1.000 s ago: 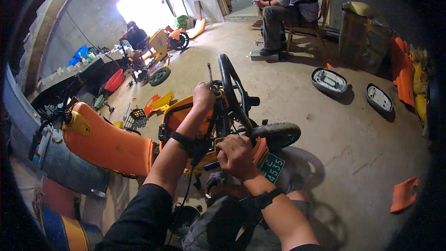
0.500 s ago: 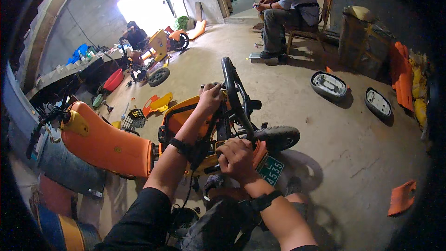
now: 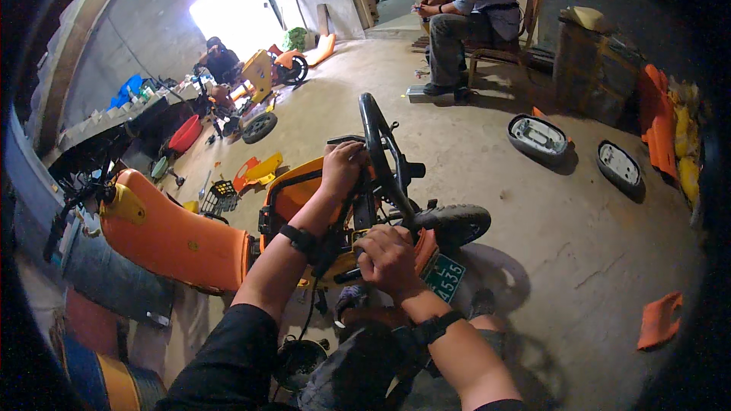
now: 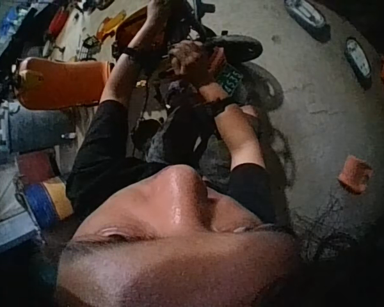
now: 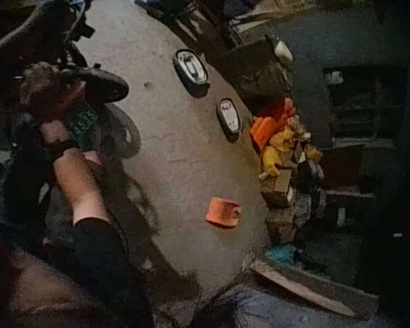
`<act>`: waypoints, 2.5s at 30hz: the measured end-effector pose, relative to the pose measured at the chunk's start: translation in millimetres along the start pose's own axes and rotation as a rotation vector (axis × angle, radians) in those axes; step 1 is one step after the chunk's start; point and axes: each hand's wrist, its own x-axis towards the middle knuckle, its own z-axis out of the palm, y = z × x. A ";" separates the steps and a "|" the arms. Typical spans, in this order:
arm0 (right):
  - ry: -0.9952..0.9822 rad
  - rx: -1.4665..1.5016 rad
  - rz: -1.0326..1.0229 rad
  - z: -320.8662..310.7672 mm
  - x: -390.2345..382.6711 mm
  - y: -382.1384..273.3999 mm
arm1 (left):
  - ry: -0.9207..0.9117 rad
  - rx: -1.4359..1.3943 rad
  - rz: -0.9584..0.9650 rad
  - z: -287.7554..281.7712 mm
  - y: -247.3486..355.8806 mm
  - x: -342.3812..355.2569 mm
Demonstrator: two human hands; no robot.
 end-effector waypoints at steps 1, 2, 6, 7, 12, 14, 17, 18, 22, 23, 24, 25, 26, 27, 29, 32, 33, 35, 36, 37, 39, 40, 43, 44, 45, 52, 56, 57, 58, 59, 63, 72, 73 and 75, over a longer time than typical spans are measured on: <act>-0.010 -0.008 0.003 -1.7 -1.0 1.4 | -0.006 0.076 0.021 -0.5 6.7 -1.6; -0.021 -0.016 0.007 -3.4 -2.9 2.6 | -0.012 0.151 0.043 -0.5 13.5 -2.1; -0.026 0.009 -0.008 -2.7 3.1 -5.2 | -0.110 -0.238 -0.065 -13.7 -14.0 6.0; -0.028 0.007 -0.004 -3.2 1.9 -4.0 | -0.136 -0.349 -0.120 -12.8 -13.0 6.5; 0.023 0.051 0.003 -4.8 5.2 -5.5 | -0.141 -0.303 -0.068 -11.4 -10.1 4.9; 0.024 0.013 0.020 -7.4 -0.7 0.8 | -0.156 -0.648 -0.179 -6.5 24.5 -4.0; 0.026 0.025 0.001 -2.0 2.8 -5.5 | 0.010 -0.676 -0.351 -42.0 -2.3 2.4; 0.024 0.019 0.001 -2.5 2.3 -5.2 | 0.038 -0.580 -0.269 -47.6 1.0 2.2; 0.006 0.008 0.015 -4.7 2.5 -5.2 | 0.092 -0.897 -0.393 -67.8 18.2 -7.8; -0.001 0.003 0.015 -4.7 1.7 -4.0 | 0.073 -0.986 -0.347 -75.3 23.0 -10.4; -0.012 0.006 0.010 -3.5 1.7 -5.1 | 0.065 -1.071 -0.301 -84.6 23.6 -14.0; -0.013 0.021 0.009 -2.2 2.3 -5.7 | 0.038 -1.151 -0.237 -90.8 21.7 -10.7; -0.013 0.035 0.008 -0.9 3.4 -6.0 | 0.009 -1.007 -0.246 -97.2 12.0 -6.7; -0.017 0.044 0.011 -0.4 3.3 -5.6 | -0.022 -0.868 -0.258 -102.2 6.8 -2.8; 0.008 0.034 0.022 -1.3 4.0 -6.6 | -0.019 -1.072 -0.648 -106.2 -2.2 5.7; 0.024 0.030 0.028 -5.9 2.0 -2.6 | -0.001 -1.105 -0.936 -91.6 21.9 11.6; 0.026 0.024 0.033 -7.8 -0.7 1.2 | -0.010 -1.047 -0.998 -82.9 42.2 12.1; 0.019 0.055 -0.034 1.4 9.5 -11.4 | -0.074 -1.836 -1.058 -104.7 -43.8 14.4; 0.004 0.036 -0.040 0.4 7.1 -9.5 | -0.096 -1.845 -1.019 -99.1 -43.0 14.7; -0.004 0.034 -0.031 -0.8 6.4 -8.3 | -0.116 -1.854 -0.976 -94.9 -42.0 15.9; -0.024 0.025 -0.006 -4.1 3.5 -4.2 | -0.060 -1.071 -0.740 -88.9 -20.5 17.9; -0.022 0.009 0.003 -5.3 0.8 -2.6 | -0.072 -1.023 -0.768 -89.0 -1.0 19.0; -0.007 -0.001 0.010 -4.8 0.6 -3.4 | -0.105 -0.964 -0.770 -96.9 24.8 22.5; 0.000 0.007 0.012 -5.1 0.9 -3.6 | -0.130 -1.009 -0.728 -96.6 21.8 23.0; 0.010 0.020 0.009 -4.6 2.7 -5.1 | -0.151 -1.051 -0.681 -99.1 17.1 24.0; -0.010 0.028 0.013 -5.9 0.6 -1.3 | -0.112 -0.946 -0.710 -91.5 22.3 12.9; 0.010 0.034 0.000 -5.5 7.0 -7.6 | 0.023 -1.064 -0.676 -92.3 18.6 5.6; 0.019 0.030 0.004 -5.8 7.2 -8.6 | 0.052 -1.127 -0.662 -88.2 16.0 4.4; 0.020 0.028 0.006 -4.3 5.4 -7.3 | 0.148 -1.250 -0.726 -83.6 13.5 7.3; 0.022 0.027 0.009 -1.8 3.1 -4.9 | 0.247 -1.370 -0.790 -78.9 11.1 14.5; 0.027 0.053 0.012 -2.8 2.7 -2.5 | 0.391 -1.597 -0.847 -70.7 -10.4 31.0; -0.018 0.037 0.024 0.0 -4.5 2.1 | 0.497 -1.456 -0.748 -49.1 -25.3 26.5; -0.016 0.050 0.017 1.1 -2.0 -1.5 | 0.458 -1.455 -0.731 -57.0 -42.9 21.6; -0.012 0.082 -0.001 4.8 6.5 -11.4 | 0.386 -1.448 -0.694 -79.9 -85.0 9.6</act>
